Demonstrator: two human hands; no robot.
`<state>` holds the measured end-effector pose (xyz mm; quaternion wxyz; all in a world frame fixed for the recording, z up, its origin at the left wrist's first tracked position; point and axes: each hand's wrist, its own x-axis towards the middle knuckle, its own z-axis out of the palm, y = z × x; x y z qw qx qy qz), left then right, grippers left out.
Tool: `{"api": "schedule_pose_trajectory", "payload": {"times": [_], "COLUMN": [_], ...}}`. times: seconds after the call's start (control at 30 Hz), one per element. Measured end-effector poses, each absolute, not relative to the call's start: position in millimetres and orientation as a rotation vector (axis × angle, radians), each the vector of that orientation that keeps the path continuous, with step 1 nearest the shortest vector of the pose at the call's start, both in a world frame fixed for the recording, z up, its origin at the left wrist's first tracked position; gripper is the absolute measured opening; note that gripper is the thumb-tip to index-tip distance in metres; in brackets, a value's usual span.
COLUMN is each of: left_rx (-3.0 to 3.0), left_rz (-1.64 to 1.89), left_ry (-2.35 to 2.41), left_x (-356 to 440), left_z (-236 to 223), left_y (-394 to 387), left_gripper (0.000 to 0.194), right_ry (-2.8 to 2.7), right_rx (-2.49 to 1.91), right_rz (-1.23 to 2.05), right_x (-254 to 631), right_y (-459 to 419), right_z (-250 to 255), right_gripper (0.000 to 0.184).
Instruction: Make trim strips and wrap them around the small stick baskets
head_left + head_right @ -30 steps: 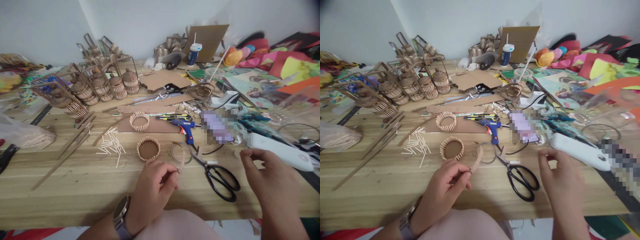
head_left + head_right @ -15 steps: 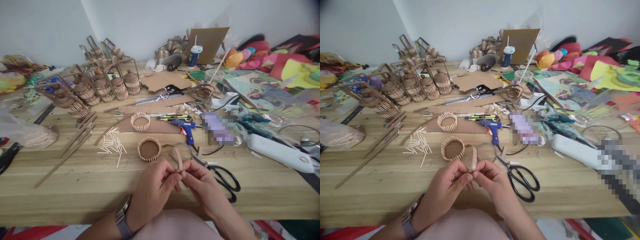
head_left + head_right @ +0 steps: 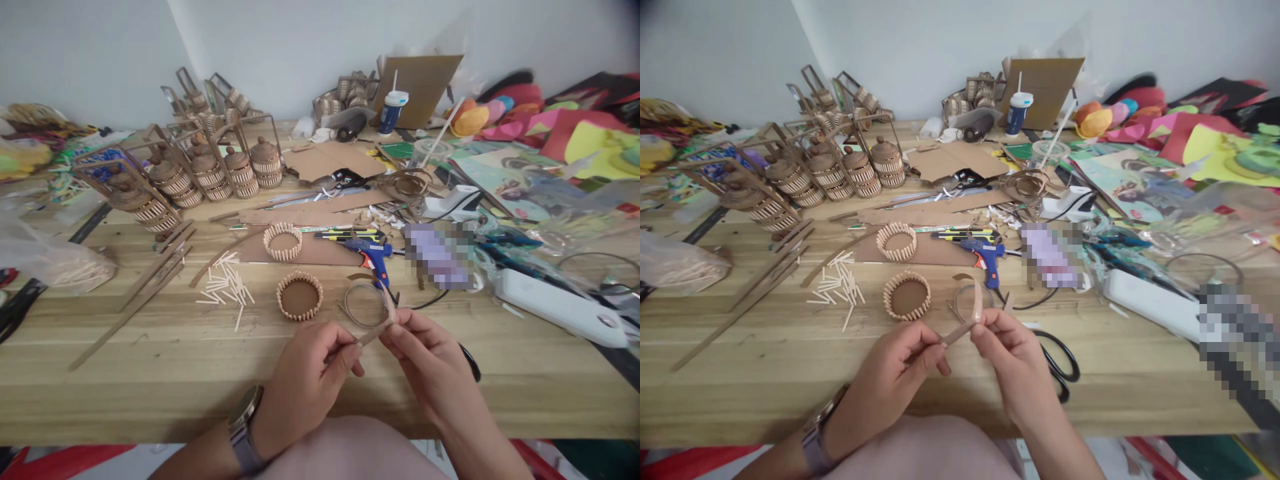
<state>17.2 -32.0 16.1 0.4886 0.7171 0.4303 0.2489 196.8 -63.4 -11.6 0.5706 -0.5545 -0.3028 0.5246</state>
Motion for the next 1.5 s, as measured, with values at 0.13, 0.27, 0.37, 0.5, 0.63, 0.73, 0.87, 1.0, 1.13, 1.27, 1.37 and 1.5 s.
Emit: {"api": "schedule_pose_trajectory", "payload": {"times": [0.13,0.27,0.37,0.5,0.63,0.73,0.87,1.0,1.13,1.27,1.37,1.5], "left_rx": [1.717,1.717,1.704,1.680,1.687,1.723,1.732,1.683,1.614,1.615,1.639,1.671], "left_rz": [0.607,0.608,0.613,0.618,0.600,0.572,0.480,0.397,0.352,0.316,0.301,0.283], "left_ry": [1.039,1.053,1.056,1.070,1.109,1.140,1.176,1.194,1.201,1.235,1.255,1.278], "left_x": [16.6,16.4,16.1,15.9,15.5,12.8,3.3,-9.0,-17.1,-22.8,-26.6,-30.9], "left_z": [16.4,17.2,16.2,14.9,16.7,18.1,19.2,21.3,24.2,28.2,31.0,33.0], "left_y": [-31.8,-31.9,-31.0,-28.4,-26.0,-24.9,-21.4,-13.2,-4.7,0.2,2.4,5.4], "left_gripper": [0.021,0.017,0.016,0.015,0.016,0.017,0.015,0.016,0.015,0.015,0.015,0.016], "right_ry": [-0.663,-0.626,-0.610,-0.587,-0.601,-0.660,-0.631,-0.599,-0.605,-0.587,-0.544,-0.530], "right_rx": [-1.284,-1.272,-1.254,-1.219,-1.133,-1.085,-1.076,-1.108,-1.098,-1.100,-1.136,-1.200], "right_rz": [1.187,1.150,1.122,1.152,1.185,1.187,1.171,1.072,0.999,0.933,0.922,0.901], "right_x": [200.1,202.4,203.8,202.8,199.1,199.0,206.1,216.0,224.2,233.9,240.5,244.8], "right_y": [-61.6,-58.8,-56.8,-56.3,-58.0,-58.7,-57.8,-56.4,-55.1,-55.4,-56.7,-58.3], "right_z": [-8.3,-3.9,-0.7,-0.4,-3.8,-5.4,-4.3,-0.6,3.6,6.6,8.5,10.0], "right_gripper": [0.032,0.034,0.034,0.032,0.025,0.030,0.040,0.034,0.033,0.029,0.026,0.026]}}
